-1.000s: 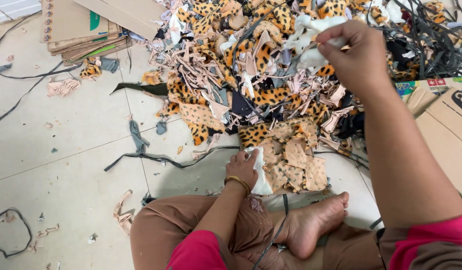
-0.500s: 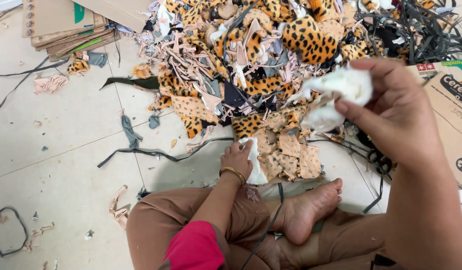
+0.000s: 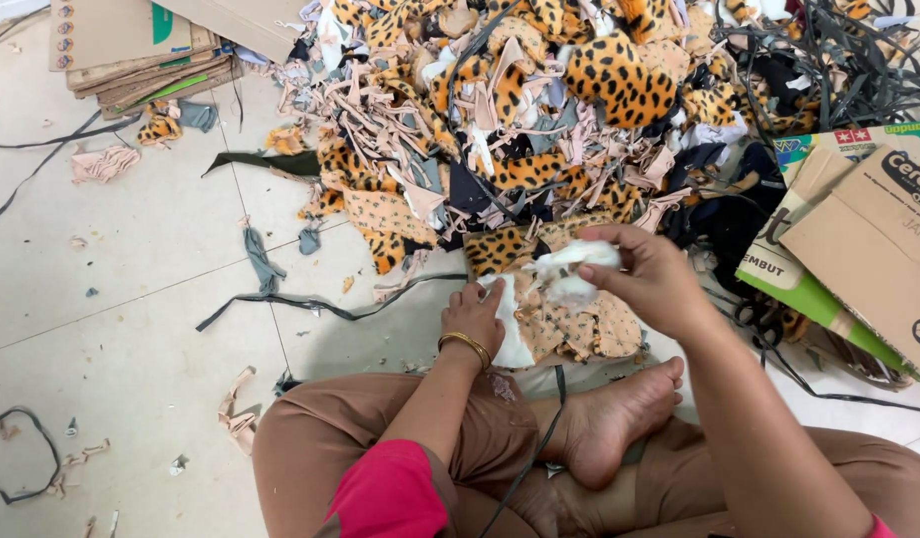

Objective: The person sits on the floor and sorts through a large pile of assorted fabric scraps, including leopard print, white, and black pieces. They pick up individual scraps, separate them, and place them into smaller piles on the floor.

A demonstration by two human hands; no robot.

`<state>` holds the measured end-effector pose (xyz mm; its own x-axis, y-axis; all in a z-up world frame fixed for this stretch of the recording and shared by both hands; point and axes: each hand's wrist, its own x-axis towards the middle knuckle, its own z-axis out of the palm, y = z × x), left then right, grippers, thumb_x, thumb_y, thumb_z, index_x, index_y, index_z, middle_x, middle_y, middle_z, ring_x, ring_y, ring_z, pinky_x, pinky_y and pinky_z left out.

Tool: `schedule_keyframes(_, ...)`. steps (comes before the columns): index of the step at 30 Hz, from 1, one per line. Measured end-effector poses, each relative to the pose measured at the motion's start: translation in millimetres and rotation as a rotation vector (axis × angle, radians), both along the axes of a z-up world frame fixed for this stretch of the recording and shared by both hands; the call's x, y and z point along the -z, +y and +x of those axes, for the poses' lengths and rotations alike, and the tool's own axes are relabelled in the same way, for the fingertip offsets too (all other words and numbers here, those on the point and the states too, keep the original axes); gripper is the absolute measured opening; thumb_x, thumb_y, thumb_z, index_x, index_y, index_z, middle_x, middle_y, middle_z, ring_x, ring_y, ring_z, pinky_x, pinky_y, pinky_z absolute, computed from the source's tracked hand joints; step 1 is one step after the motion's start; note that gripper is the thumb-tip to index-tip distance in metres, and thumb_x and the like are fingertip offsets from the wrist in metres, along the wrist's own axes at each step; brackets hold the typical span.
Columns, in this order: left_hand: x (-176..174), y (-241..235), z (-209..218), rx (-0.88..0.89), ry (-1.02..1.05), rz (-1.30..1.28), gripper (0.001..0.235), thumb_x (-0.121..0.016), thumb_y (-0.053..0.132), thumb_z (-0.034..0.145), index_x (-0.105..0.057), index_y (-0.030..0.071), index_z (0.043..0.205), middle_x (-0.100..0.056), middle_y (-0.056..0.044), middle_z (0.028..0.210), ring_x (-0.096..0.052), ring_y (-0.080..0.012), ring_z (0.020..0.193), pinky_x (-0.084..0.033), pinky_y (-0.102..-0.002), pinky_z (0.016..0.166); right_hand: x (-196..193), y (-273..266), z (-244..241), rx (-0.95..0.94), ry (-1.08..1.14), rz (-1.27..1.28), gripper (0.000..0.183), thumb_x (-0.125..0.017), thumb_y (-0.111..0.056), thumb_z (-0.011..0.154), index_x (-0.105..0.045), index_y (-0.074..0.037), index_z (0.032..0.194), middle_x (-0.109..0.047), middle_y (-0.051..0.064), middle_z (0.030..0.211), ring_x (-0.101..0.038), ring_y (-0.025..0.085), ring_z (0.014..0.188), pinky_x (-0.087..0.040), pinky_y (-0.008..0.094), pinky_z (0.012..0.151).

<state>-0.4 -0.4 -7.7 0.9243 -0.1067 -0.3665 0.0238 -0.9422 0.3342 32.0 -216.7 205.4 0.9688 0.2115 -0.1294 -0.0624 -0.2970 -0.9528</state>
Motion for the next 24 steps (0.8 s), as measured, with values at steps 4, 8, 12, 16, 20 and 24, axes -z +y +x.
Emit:
schedule_keyframes(4,-2,2,0,-0.007,0.005,-0.04,0.07,-0.062,0.03,0.091,-0.037,0.032,0.156,-0.041,-0.004,0.13,-0.043,-0.0307,0.124,-0.045,-0.044,0.097,46,10,6,-0.069,0.123,-0.222,0.043,-0.074,-0.002,0.089,-0.067,-0.003,0.131,-0.072,0.022,0.119,-0.071,0.038,0.104,-0.063,0.041,0.082)
schedule_keyframes(8,1,2,1,-0.015,0.024,-0.042,0.067,-0.061,0.03,0.091,-0.038,0.032,0.154,-0.04,-0.003,0.132,-0.042,-0.0306,0.125,-0.045,-0.045,0.097,96,11,8,-0.121,-0.044,-0.528,0.047,-0.076,-0.011,0.087,-0.069,-0.015,0.134,-0.059,0.02,0.137,-0.067,0.042,0.114,-0.059,0.049,0.09)
schedule_keyframes(12,1,2,1,-0.011,0.032,-0.049,0.066,-0.06,0.031,0.092,-0.038,0.032,0.154,-0.04,-0.003,0.133,-0.041,-0.0307,0.125,-0.044,-0.045,0.098,97,31,-1,-0.155,-0.106,-0.657,0.049,-0.069,-0.005,0.091,-0.063,-0.016,0.139,-0.05,0.024,0.14,-0.065,0.047,0.116,-0.061,0.051,0.091)
schedule_keyframes(16,-8,1,1,-0.009,0.049,-0.038,0.064,-0.059,0.029,0.092,-0.039,0.03,0.153,-0.04,-0.004,0.134,-0.042,-0.0304,0.125,-0.044,-0.044,0.098,132,36,0,-0.263,-0.256,-0.733,0.046,-0.059,-0.001,0.097,-0.062,-0.015,0.14,-0.052,0.026,0.138,-0.065,0.047,0.115,-0.062,0.05,0.091)
schedule_keyframes(20,-4,1,2,-0.009,0.05,-0.043,0.065,-0.058,0.029,0.092,-0.037,0.031,0.153,-0.041,-0.003,0.132,-0.042,-0.0304,0.125,-0.045,-0.044,0.097,156,31,22,-0.409,-0.14,-0.762,0.051,-0.057,-0.001,0.095,-0.06,-0.02,0.143,-0.056,0.027,0.134,-0.066,0.047,0.112,-0.062,0.05,0.087)
schedule_keyframes(24,-2,0,4,-0.003,0.058,-0.036,0.062,-0.059,0.028,0.093,-0.039,0.027,0.152,-0.041,-0.005,0.133,-0.042,-0.0308,0.123,-0.044,-0.044,0.096,56,48,37,-0.356,0.248,-0.538,0.05,-0.053,0.005,0.093,-0.069,-0.014,0.136,-0.063,0.028,0.133,-0.062,0.016,0.061,-0.05,0.022,0.056)
